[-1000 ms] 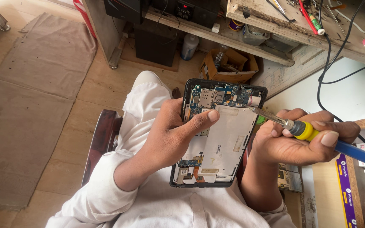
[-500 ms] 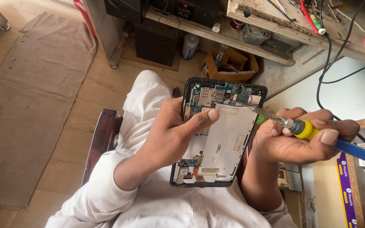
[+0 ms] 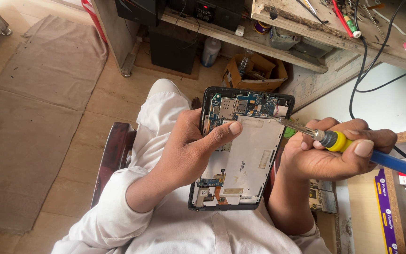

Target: The person holds a disassembled mobile phone and uses a soldering iron to apply heat to the battery connector area on the motherboard. The person repeatedly applies the soldering iron to the same spot while holding the device steady on their lap.

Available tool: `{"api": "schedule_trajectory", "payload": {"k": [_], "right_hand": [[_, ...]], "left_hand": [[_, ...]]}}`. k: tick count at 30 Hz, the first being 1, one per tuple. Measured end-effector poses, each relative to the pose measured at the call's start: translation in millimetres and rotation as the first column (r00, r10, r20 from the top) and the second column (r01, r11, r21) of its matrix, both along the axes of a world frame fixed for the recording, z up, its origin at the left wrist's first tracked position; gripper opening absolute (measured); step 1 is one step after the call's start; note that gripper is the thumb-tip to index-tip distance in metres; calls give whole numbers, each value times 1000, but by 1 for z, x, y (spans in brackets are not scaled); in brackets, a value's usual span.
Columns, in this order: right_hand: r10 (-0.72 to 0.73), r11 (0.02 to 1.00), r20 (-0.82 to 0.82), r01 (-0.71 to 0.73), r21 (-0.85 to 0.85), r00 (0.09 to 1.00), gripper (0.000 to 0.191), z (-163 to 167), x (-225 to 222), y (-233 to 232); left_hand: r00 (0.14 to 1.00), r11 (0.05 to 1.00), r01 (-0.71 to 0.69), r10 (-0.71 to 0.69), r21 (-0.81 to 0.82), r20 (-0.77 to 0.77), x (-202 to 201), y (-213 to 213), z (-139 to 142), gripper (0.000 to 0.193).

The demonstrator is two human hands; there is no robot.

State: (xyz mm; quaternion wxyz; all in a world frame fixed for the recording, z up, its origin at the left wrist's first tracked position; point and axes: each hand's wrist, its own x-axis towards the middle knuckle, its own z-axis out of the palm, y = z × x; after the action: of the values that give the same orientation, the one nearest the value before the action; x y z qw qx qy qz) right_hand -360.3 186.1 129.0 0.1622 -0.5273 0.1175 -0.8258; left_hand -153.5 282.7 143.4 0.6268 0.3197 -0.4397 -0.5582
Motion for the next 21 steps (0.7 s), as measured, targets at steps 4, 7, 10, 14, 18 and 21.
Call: {"api": "schedule_trajectory", "payload": {"k": [4,7,10,14,18,21], "right_hand": [[-65,997,-22,66,33,998,33,1,2,1],[-75,996,-56,78,48,996,29,4,3,3],[-102,994,-70,105,40,992,30,5,4,4],[-12,998,-16,13,67,1000,29,6,6,6],[-17,998,-9,18,65,1000,29,8,8,6],[-33,997,-12,34,68,999,27,9,9,6]], "left_hand": [[1000,1000,-5,5,4,-6,1,0,-1,25],[1000,1000,-9,9,1,-8,0,0,-1,25],[1000,1000,-11,12,4,-8,0,1,-2,24],[1000,1000,-11,11,0,-17,0,1,-1,23],[1000,1000,-14,14,15,-11,0,2,-2,23],[1000,1000,-14,14,20,-18,0,2,-2,22]]}}
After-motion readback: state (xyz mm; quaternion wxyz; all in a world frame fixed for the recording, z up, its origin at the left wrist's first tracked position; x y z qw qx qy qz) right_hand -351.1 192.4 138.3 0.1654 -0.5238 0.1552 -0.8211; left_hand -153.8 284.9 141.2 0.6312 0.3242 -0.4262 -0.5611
